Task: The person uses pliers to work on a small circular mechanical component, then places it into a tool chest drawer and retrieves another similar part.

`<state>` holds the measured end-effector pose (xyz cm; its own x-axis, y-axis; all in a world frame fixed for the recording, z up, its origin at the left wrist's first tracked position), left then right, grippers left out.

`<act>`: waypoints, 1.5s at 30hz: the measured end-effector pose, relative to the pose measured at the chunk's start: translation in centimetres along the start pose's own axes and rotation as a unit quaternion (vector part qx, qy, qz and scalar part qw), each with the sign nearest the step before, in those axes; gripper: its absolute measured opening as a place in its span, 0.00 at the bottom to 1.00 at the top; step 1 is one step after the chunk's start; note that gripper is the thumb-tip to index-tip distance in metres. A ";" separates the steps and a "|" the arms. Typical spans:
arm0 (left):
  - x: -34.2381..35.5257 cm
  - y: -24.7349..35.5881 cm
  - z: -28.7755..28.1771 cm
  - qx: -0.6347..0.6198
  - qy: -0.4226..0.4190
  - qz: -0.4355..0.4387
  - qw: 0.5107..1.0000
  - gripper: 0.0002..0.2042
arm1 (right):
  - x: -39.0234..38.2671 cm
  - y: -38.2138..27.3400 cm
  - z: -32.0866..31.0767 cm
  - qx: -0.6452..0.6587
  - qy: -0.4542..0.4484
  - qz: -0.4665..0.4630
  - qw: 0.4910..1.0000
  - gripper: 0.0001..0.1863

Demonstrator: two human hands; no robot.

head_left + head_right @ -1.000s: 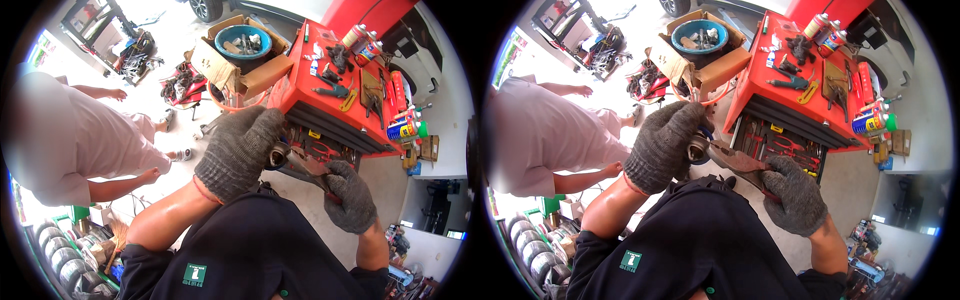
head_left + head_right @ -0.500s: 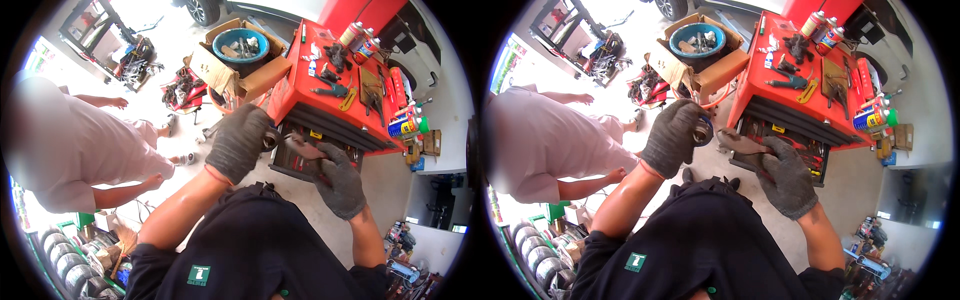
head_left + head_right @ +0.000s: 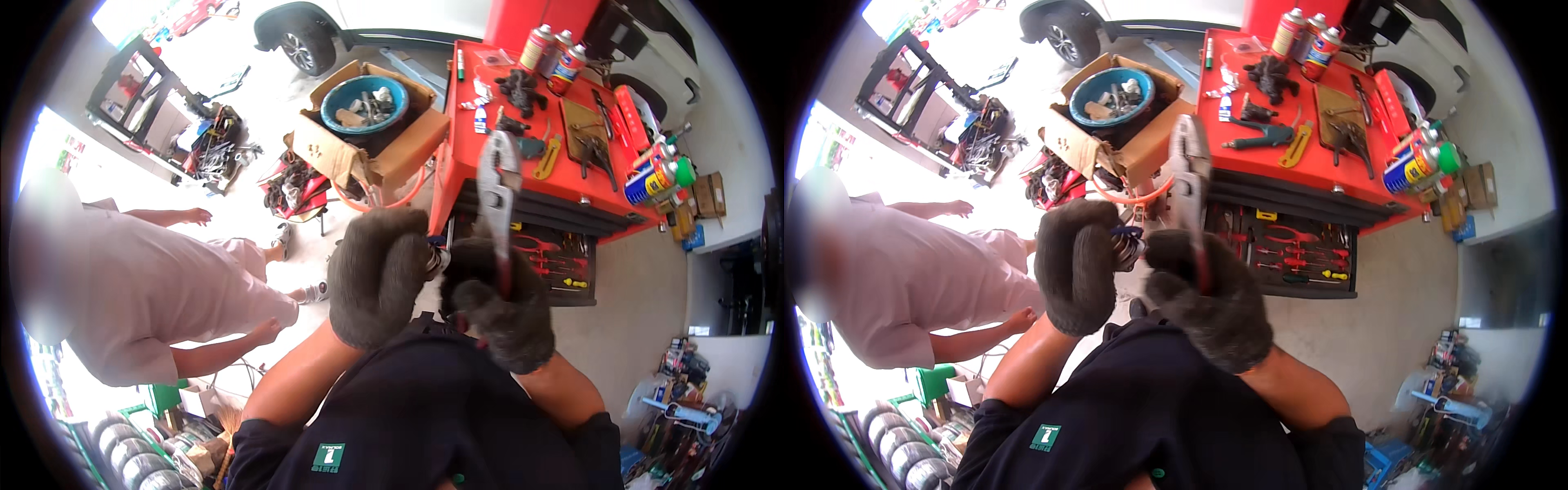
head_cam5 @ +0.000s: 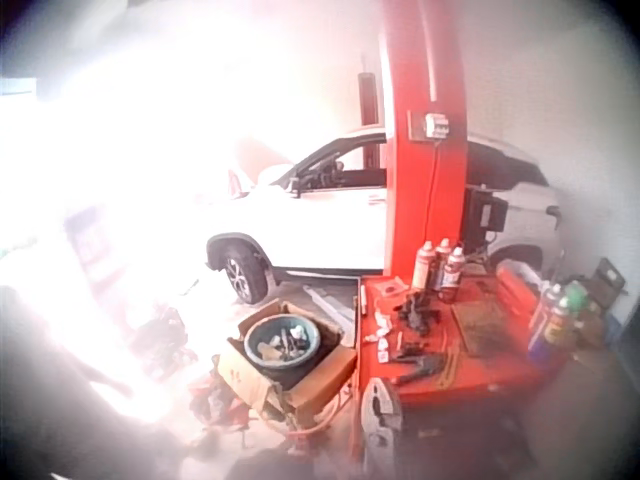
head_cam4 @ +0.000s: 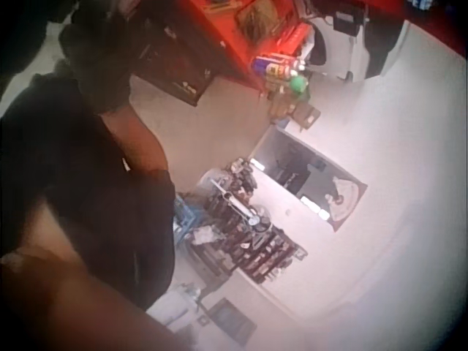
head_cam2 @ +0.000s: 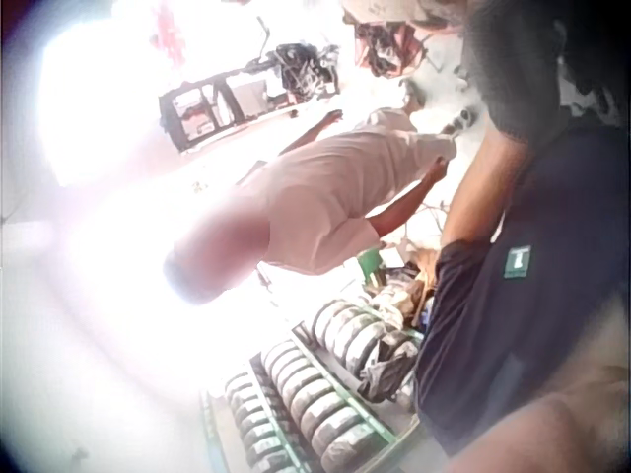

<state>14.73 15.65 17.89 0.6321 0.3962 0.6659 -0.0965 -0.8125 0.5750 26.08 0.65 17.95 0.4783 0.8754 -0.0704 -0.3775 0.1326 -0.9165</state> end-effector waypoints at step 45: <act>-8.0 -4.6 5.3 -0.580 0.062 -0.450 0.676 0.21 | -5.2 24.4 -35.6 -0.316 0.143 0.249 0.904 0.27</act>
<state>14.21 13.98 7.39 0.7739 0.5982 -0.2081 -0.2995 0.6352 0.7119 42.65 -17.20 -18.08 0.5934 0.5847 -0.5532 -0.1176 -0.6169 -0.7782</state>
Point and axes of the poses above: each hand's wrist, its own x-axis towards the middle knuckle, its own z-axis out of the palm, y = z × x, the point moved 1 cm from there along x, towards the middle knuckle, and after that the axes turned 4 degrees about -y, right-handed, at the moved point
